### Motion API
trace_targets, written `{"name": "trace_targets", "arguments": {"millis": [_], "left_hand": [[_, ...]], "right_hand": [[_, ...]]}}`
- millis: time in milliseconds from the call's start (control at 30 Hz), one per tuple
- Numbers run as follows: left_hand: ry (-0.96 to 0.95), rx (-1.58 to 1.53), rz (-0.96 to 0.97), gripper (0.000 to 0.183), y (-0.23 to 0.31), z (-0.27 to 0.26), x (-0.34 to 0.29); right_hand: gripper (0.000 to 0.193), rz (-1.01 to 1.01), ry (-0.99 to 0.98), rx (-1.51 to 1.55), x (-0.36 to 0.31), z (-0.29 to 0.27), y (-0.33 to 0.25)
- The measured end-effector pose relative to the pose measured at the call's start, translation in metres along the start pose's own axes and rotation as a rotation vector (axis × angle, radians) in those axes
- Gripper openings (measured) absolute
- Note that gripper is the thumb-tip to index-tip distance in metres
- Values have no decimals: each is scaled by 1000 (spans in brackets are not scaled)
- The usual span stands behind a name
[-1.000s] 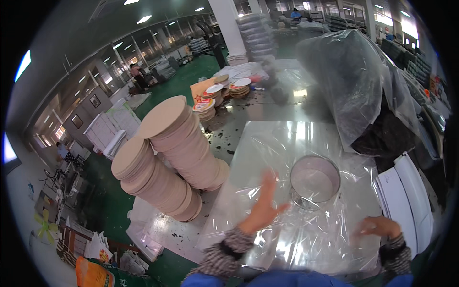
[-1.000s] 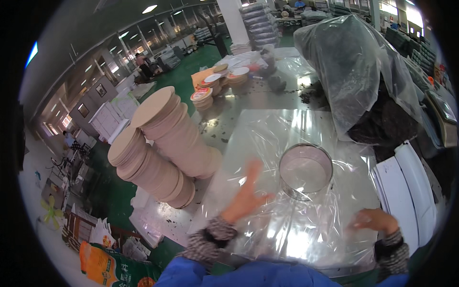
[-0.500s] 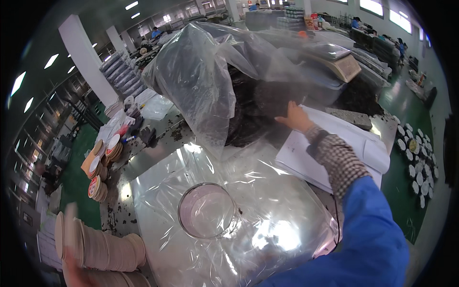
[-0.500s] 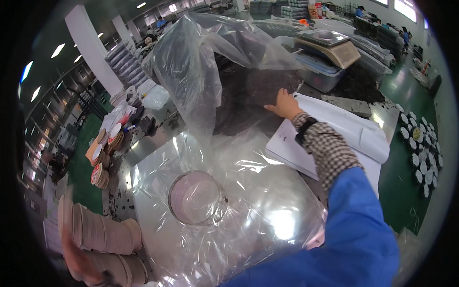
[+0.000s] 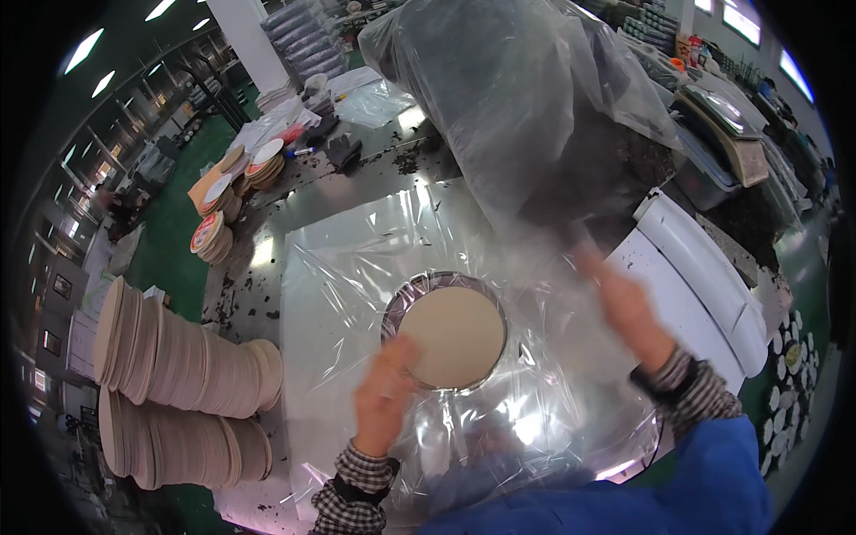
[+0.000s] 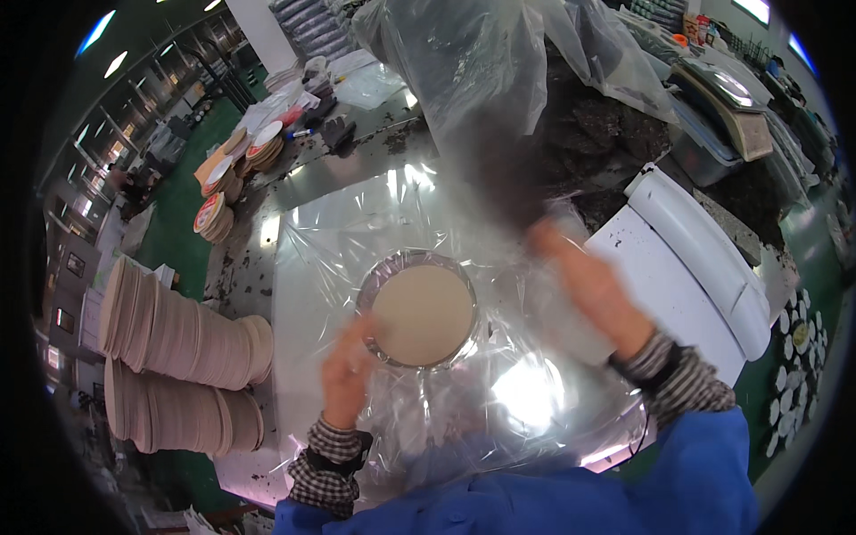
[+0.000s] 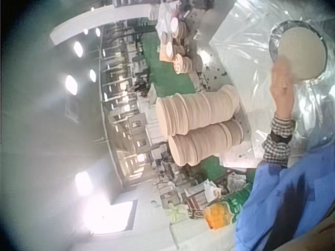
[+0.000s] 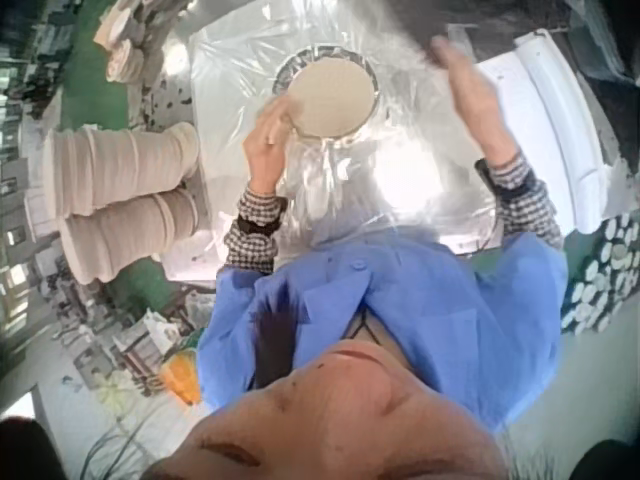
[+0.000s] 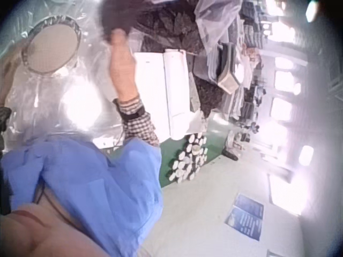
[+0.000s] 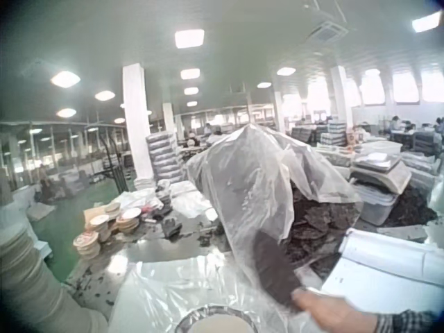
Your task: The person repeatedly scoops a dark granular food into round metal tins, presses it down by hand, covers it with plastic wrap, and seals each tin with a white paper lid. The tins are handled one at a time on a stainless steel table in a factory setting.
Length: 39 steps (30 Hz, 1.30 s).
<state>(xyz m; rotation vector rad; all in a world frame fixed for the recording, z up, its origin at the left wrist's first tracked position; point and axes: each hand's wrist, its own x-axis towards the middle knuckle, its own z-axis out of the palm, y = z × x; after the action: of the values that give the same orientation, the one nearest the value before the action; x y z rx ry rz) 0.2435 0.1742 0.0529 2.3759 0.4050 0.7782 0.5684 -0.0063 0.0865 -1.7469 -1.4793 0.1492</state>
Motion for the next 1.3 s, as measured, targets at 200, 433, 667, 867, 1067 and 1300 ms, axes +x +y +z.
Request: {"name": "trace_targets", "arguments": {"millis": [200,433,667,867,1067,1300], "left_hand": [[-219,359,-207,114,-16,-3,33],[-1089,495,-364,141,-90,29,90],[-898,568,-452,103,-44,50,66],[587,323,-363,55,-70,6,34],[344,179,-620,32,-78,-20,33],[571,402,-195,14,-18,-27,12]], "right_hand": [[80,-468,-604,-322,62,97,-67],[97,-439,-747,-550,69,191,0],[52,41,-531,-535,34,231,0],[85,-295,-874,-580,51,166,-61],[111,-194,-1000,-586,-2,177,-48],[32,128,-523,173,77,49,12]]}}
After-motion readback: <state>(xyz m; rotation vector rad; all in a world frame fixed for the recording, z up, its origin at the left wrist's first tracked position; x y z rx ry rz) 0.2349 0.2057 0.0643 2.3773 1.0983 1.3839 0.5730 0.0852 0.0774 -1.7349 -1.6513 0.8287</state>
